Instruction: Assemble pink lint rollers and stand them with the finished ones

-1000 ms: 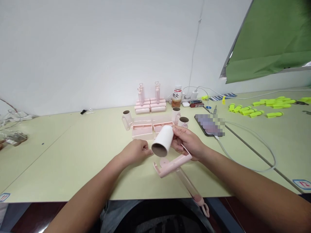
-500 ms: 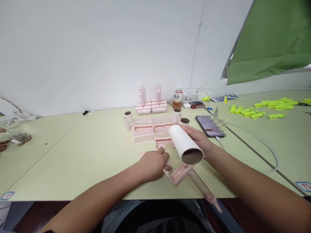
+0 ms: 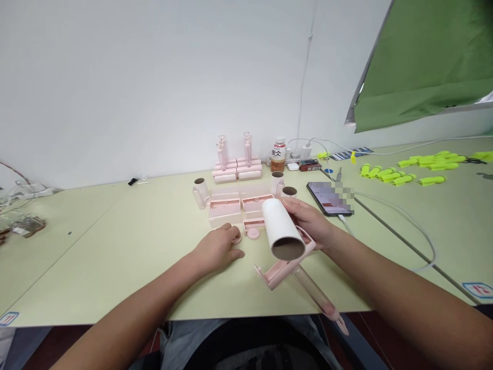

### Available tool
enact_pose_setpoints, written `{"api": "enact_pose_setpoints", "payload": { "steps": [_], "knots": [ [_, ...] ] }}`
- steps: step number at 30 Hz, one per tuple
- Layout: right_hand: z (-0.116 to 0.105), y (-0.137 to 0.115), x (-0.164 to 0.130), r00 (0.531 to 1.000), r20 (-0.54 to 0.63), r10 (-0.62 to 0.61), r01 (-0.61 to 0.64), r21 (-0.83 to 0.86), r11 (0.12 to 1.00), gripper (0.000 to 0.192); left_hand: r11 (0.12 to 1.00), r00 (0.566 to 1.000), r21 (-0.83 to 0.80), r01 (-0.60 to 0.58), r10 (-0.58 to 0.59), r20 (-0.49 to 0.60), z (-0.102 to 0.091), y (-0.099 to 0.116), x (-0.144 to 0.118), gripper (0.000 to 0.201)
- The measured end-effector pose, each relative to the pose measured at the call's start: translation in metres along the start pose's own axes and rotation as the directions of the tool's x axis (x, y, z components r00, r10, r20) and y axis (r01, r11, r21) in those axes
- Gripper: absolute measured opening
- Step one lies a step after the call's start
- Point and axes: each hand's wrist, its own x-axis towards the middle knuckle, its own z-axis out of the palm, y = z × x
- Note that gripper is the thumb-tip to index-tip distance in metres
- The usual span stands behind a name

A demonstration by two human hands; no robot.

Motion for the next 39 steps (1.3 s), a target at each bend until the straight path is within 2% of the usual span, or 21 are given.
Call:
{"api": "enact_pose_setpoints", "payload": {
  "steps": [3, 7, 10, 12, 13, 15, 17, 19, 21, 23, 25, 27, 29, 31, 33, 35, 39],
  "knots": [
    [0.002, -0.002, 0.000, 0.993, 0.120, 0.013, -0.034, 0.170, 0.985, 0.036, 0.996, 1.000, -0.090, 0.010, -0.009, 0.016, 0.000, -0.010, 0.000, 0.025],
    [0.004, -0.002, 0.003, 0.987, 0.163, 0.007, -0.041, 0.205, 0.978, 0.032, 0.991, 0.998, -0.118, -0.059, 0.063, 0.031, -0.003, -0.020, 0.003, 0.019],
    [0.005, -0.001, 0.004, 0.989, 0.150, 0.014, -0.037, 0.154, 0.987, 0.034, 0.977, 0.992, -0.176, -0.122, 0.114, -0.058, -0.010, -0.020, 0.003, 0.019],
    [0.006, 0.000, 0.005, 0.992, 0.127, 0.024, -0.039, 0.115, 0.993, 0.037, 0.937, 0.989, -0.342, -0.077, 0.027, -0.147, -0.016, -0.014, 0.002, 0.026],
    [0.007, 0.000, 0.006, 0.992, 0.120, 0.031, -0.043, 0.097, 0.994, 0.038, 0.880, 0.986, -0.475, -0.030, -0.051, -0.156, -0.019, -0.009, 0.002, 0.031],
    [0.010, 0.003, 0.006, 0.991, 0.122, 0.047, -0.054, 0.058, 0.997, 0.040, 0.668, 0.985, -0.741, 0.067, -0.164, -0.059, -0.024, 0.004, 0.001, 0.044],
    [0.013, 0.005, 0.006, 0.989, 0.133, 0.060, -0.062, 0.012, 0.998, 0.041, 0.455, 0.989, -0.882, 0.123, -0.130, 0.071, -0.027, 0.019, 0.001, 0.058],
    [0.015, 0.008, 0.005, 0.988, 0.142, 0.067, -0.064, -0.026, 0.998, 0.040, 0.373, 0.990, -0.917, 0.141, -0.034, 0.138, -0.027, 0.033, 0.000, 0.070],
    [0.017, 0.009, 0.005, 0.989, 0.134, 0.066, -0.061, -0.042, 0.997, 0.037, 0.411, 0.988, -0.904, 0.117, 0.041, 0.147, -0.027, 0.040, -0.002, 0.077],
    [0.016, 0.008, 0.006, 0.992, 0.112, 0.057, -0.054, -0.034, 0.998, 0.039, 0.567, 0.996, -0.823, 0.048, 0.032, 0.080, -0.030, 0.036, -0.007, 0.072],
    [0.014, 0.007, 0.007, 0.994, 0.093, 0.052, -0.051, -0.018, 0.999, 0.042, 0.777, 0.994, -0.630, 0.004, -0.071, -0.081, -0.038, 0.022, -0.014, 0.059],
    [0.012, 0.005, 0.007, 0.994, 0.096, 0.054, -0.054, -0.006, 0.999, 0.041, 0.903, 0.934, -0.421, 0.087, -0.221, -0.281, -0.050, 0.001, -0.020, 0.048],
    [0.011, 0.004, 0.007, 0.991, 0.116, 0.061, -0.060, -0.006, 0.998, 0.039, 0.924, 0.843, -0.312, 0.223, -0.343, -0.415, -0.061, -0.022, -0.021, 0.041],
    [0.012, 0.005, 0.007, 0.987, 0.143, 0.070, -0.069, -0.009, 0.998, 0.037, 0.908, 0.801, -0.254, 0.333, -0.415, -0.433, -0.066, -0.042, -0.018, 0.040],
    [0.012, 0.006, 0.007, 0.983, 0.166, 0.078, -0.077, -0.012, 0.997, 0.036, 0.896, 0.799, -0.219, 0.386, -0.444, -0.406, -0.063, -0.058, -0.011, 0.040],
    [0.011, 0.007, 0.008, 0.982, 0.173, 0.080, -0.080, -0.008, 0.997, 0.035, 0.901, 0.814, -0.194, 0.388, -0.434, -0.386, -0.054, -0.070, -0.002, 0.038],
    [0.008, 0.009, 0.010, 0.986, 0.151, 0.078, -0.079, -0.001, 0.997, 0.036, 0.920, 0.842, -0.150, 0.361, -0.391, -0.371, -0.040, -0.080, 0.007, 0.036]
  ]
}}
